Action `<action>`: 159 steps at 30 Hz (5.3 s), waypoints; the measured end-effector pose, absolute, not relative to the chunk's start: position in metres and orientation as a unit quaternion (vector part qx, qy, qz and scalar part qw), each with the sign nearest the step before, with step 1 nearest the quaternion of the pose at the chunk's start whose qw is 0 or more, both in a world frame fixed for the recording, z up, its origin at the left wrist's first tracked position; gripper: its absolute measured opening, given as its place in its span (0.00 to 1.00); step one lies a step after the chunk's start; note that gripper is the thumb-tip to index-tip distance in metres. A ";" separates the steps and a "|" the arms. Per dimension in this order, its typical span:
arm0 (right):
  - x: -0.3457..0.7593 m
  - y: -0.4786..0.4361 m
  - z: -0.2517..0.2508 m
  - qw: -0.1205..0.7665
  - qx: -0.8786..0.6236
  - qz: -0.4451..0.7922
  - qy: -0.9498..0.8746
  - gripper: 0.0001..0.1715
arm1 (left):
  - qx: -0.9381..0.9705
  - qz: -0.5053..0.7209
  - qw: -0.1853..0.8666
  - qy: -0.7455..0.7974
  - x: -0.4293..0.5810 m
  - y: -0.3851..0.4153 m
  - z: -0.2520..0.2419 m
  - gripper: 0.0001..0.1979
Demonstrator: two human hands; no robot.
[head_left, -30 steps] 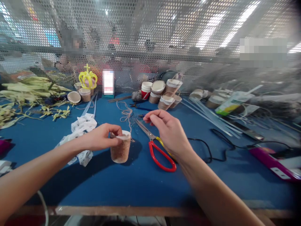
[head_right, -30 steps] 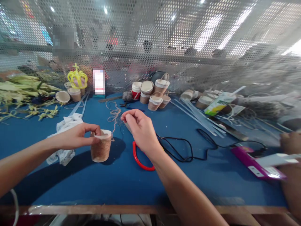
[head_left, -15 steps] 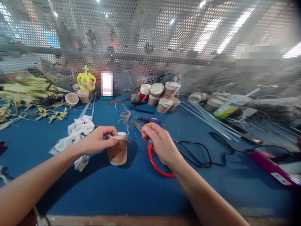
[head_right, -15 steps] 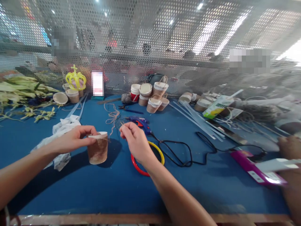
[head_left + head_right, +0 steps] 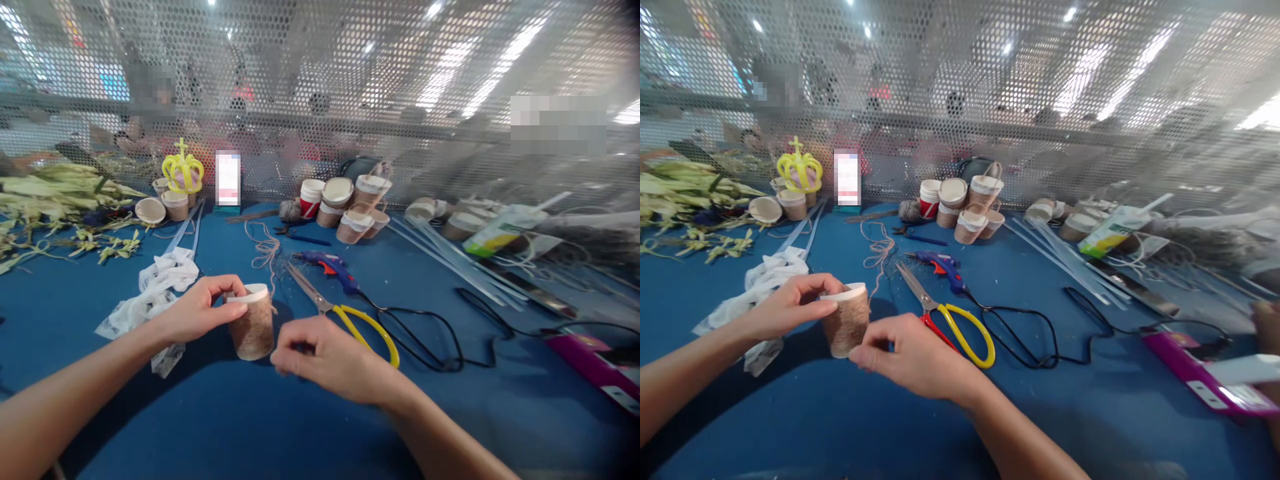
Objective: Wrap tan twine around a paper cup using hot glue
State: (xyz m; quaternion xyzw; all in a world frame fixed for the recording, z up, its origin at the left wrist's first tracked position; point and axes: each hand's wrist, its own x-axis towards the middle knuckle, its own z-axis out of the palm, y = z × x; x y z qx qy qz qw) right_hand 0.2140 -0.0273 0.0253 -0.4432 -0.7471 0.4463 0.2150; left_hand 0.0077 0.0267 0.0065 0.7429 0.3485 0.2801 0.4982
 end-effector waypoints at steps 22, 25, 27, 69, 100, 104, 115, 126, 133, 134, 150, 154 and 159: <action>0.245 0.003 0.037 0.469 -0.580 0.340 -0.574 0.16 | 0.814 0.179 0.414 0.366 0.009 0.019 0.036 0.07; 0.243 -0.006 0.047 0.448 -0.565 0.356 -0.594 0.11 | 0.819 0.187 0.410 0.355 0.009 0.019 0.036 0.07; 0.242 -0.013 0.055 0.364 -0.541 0.392 -0.649 0.06 | 0.822 0.187 0.407 0.353 0.009 0.019 0.037 0.08; 0.243 -0.036 0.041 0.326 -0.594 0.407 -0.613 0.12 | 0.815 0.267 0.376 0.350 0.013 0.019 0.013 0.08; 0.238 -0.044 0.041 0.294 -0.630 0.335 -0.636 0.11 | 0.807 0.292 0.400 0.322 0.013 0.019 0.010 0.07; 0.239 -0.044 0.041 0.303 -0.605 0.332 -0.657 0.09 | 0.805 0.298 0.403 0.319 0.013 0.019 0.010 0.07; 0.232 -0.043 0.044 0.299 -0.669 0.337 -0.591 0.11 | 0.806 0.296 0.404 0.314 0.013 0.020 0.008 0.08; 0.232 -0.045 0.043 0.294 -0.672 0.343 -0.587 0.20 | 0.820 0.294 0.392 0.296 0.013 0.020 0.012 0.08; 0.235 -0.042 0.050 0.289 -0.664 0.337 -0.602 0.19 | 0.819 0.291 0.395 0.297 0.011 0.021 0.009 0.07; 0.236 -0.041 0.051 0.289 -0.661 0.338 -0.605 0.18 | 0.818 0.290 0.396 0.299 0.011 0.021 0.009 0.07; 0.236 -0.043 0.047 0.277 -0.675 0.362 -0.581 0.19 | 0.816 0.292 0.400 0.297 0.011 0.021 0.010 0.07; 0.236 -0.042 0.042 0.279 -0.677 0.362 -0.576 0.17 | 0.817 0.293 0.397 0.298 0.011 0.021 0.010 0.08; 0.234 -0.043 0.042 0.291 -0.686 0.362 -0.561 0.13 | 0.816 0.293 0.398 0.299 0.011 0.021 0.011 0.08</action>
